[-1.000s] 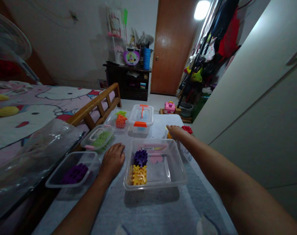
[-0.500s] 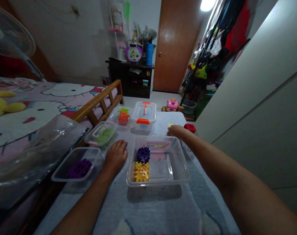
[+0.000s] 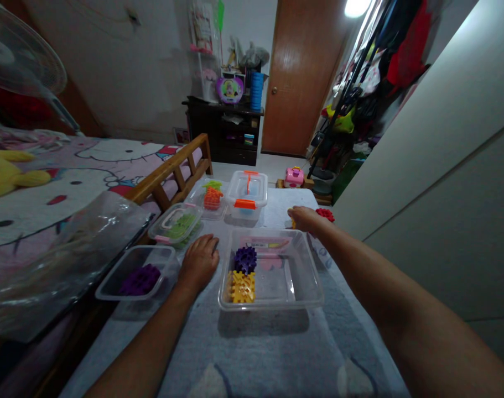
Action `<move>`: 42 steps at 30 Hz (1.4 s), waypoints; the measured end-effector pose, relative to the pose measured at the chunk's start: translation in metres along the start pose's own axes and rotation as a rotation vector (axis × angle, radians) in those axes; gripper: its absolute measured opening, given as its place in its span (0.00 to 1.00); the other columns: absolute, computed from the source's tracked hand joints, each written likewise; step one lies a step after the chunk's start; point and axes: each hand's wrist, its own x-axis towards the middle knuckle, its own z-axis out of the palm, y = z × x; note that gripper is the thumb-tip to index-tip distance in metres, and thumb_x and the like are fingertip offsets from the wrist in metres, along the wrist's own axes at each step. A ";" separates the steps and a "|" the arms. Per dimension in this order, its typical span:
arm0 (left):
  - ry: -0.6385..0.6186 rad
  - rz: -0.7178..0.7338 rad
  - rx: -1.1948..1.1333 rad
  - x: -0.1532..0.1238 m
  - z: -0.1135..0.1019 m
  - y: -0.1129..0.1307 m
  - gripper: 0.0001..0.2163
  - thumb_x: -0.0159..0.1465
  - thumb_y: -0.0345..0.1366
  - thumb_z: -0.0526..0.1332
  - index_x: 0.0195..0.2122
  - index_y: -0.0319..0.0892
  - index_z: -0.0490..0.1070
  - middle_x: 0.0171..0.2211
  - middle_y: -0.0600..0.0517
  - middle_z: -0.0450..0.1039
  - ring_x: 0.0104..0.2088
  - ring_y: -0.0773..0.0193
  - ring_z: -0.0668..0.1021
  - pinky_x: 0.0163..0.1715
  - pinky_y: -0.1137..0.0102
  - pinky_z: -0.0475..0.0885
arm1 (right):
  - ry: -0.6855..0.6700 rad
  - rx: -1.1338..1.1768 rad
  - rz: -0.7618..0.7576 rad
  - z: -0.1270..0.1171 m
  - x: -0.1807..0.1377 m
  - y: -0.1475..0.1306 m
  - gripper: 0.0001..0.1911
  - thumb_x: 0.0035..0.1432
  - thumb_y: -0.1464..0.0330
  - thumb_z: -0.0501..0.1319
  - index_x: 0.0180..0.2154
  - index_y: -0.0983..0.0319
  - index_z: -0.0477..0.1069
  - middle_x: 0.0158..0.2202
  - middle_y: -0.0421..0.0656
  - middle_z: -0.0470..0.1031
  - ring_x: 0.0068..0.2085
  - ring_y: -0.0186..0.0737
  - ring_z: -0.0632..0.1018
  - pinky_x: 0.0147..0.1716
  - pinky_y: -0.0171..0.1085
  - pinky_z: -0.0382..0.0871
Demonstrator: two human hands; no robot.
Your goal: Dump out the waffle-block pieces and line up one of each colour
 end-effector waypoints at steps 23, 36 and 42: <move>0.003 0.002 -0.001 0.000 -0.004 0.004 0.17 0.65 0.30 0.53 0.53 0.37 0.73 0.56 0.39 0.73 0.58 0.51 0.73 0.61 0.57 0.65 | -0.069 0.036 -0.412 -0.021 -0.092 -0.129 0.21 0.50 0.71 0.65 0.48 0.67 0.73 0.46 0.56 0.78 0.45 0.52 0.81 0.40 0.40 0.75; -0.015 -0.015 0.003 0.000 -0.004 0.005 0.17 0.65 0.31 0.53 0.53 0.39 0.73 0.57 0.40 0.73 0.58 0.51 0.73 0.61 0.56 0.65 | -0.071 0.030 -0.362 0.001 -0.081 -0.140 0.17 0.55 0.72 0.61 0.47 0.70 0.75 0.45 0.60 0.80 0.47 0.54 0.81 0.44 0.42 0.75; -0.015 -0.005 0.011 0.001 -0.005 0.005 0.18 0.65 0.31 0.53 0.54 0.37 0.73 0.57 0.40 0.73 0.58 0.51 0.73 0.61 0.58 0.64 | -0.023 0.108 -0.290 0.007 -0.078 -0.138 0.21 0.55 0.70 0.60 0.51 0.70 0.71 0.46 0.59 0.79 0.47 0.53 0.81 0.44 0.42 0.75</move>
